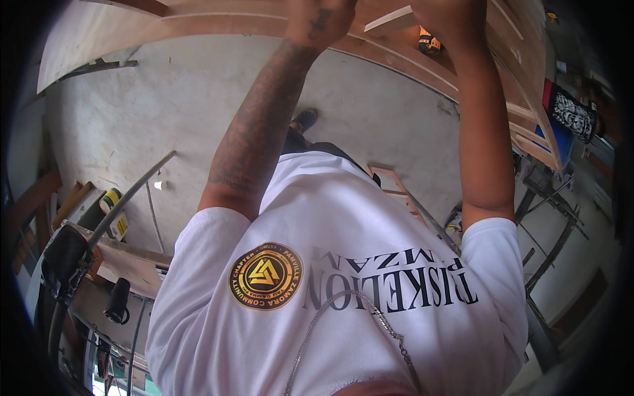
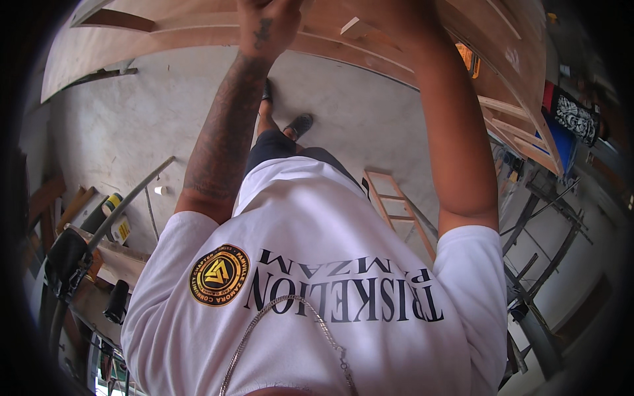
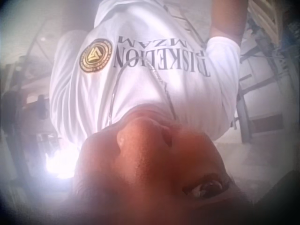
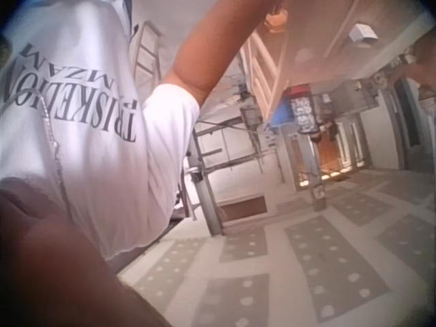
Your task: The person assembles a wooden furniture frame by positioning wooden slats into a plywood base, using a speed square to align joints, and securing them with a cordless drill. The person repeatedly positions, measures, and fastens slats to build the frame structure.
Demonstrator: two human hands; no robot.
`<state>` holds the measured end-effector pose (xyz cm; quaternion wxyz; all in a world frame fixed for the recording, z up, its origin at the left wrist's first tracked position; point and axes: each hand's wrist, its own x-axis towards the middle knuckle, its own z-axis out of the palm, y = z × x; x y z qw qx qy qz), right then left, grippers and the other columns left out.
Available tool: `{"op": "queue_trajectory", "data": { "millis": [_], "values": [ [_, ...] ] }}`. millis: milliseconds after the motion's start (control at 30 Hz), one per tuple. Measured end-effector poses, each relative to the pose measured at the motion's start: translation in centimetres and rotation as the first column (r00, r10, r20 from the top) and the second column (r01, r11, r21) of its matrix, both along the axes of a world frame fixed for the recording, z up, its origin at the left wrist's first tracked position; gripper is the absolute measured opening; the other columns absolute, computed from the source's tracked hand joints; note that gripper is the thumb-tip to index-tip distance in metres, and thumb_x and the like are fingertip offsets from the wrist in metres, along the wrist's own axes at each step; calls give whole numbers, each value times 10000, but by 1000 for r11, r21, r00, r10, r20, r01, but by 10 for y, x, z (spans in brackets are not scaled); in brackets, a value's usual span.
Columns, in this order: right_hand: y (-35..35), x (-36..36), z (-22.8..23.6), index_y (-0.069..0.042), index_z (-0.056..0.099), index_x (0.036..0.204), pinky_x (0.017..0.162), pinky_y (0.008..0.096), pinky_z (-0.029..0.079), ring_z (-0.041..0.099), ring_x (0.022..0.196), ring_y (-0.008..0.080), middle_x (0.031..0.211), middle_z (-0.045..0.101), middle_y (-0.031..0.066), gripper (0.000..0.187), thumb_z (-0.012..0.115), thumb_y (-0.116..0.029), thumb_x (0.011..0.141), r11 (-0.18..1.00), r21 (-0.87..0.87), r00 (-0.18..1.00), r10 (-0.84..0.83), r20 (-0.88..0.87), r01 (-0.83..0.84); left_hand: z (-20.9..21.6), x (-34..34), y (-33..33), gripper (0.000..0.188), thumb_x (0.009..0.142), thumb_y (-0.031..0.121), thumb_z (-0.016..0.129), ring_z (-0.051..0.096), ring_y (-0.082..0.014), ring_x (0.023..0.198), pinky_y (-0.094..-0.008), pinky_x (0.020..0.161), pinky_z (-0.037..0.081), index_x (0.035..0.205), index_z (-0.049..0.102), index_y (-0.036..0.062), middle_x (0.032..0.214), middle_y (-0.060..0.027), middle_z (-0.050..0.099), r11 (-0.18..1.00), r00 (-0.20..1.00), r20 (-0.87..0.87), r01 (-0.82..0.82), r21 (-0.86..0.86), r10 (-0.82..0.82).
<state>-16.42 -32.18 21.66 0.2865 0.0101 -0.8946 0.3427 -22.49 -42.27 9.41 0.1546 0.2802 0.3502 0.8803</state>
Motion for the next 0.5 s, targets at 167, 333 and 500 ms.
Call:
{"op": "queue_trajectory", "data": {
  "millis": [167, 333, 500],
  "values": [
    [-1, -1, 0, 15, 679, 898, 653, 266, 475, 572, 701, 96, 736, 644, 28, 76, 649, -18, 959, 999, -27, 999, -32, 44, 33, 2, 2, 2, 271, 999, 38, 659, 600, -133, 1104, -280, 967, 459, 1256, 637, -49, 1207, -71, 689, 998, 998, -4, -57, -5, 56],
    [-2, 1, -1, 16, 677, 893, 653, 262, 474, 573, 703, 95, 738, 643, 28, 77, 650, -16, 957, 1000, -1, 1000, -29, 1, 29, 2, 3, 6, 275, 996, 25, 656, 600, -143, 1118, -284, 981, 456, 1258, 633, -54, 1213, -78, 687, 997, 997, -10, -77, 22, 77],
    [0, 0, -3, 13, 677, 886, 650, 266, 475, 573, 696, 102, 737, 645, 31, 75, 649, -9, 953, 1000, 6, 1000, -21, -5, 21, 3, 4, 4, 273, 994, 16, 652, 601, -154, 1131, -291, 992, 454, 1256, 631, -59, 1220, -86, 688, 997, 997, 5, -82, -10, 82]
  ]
}}
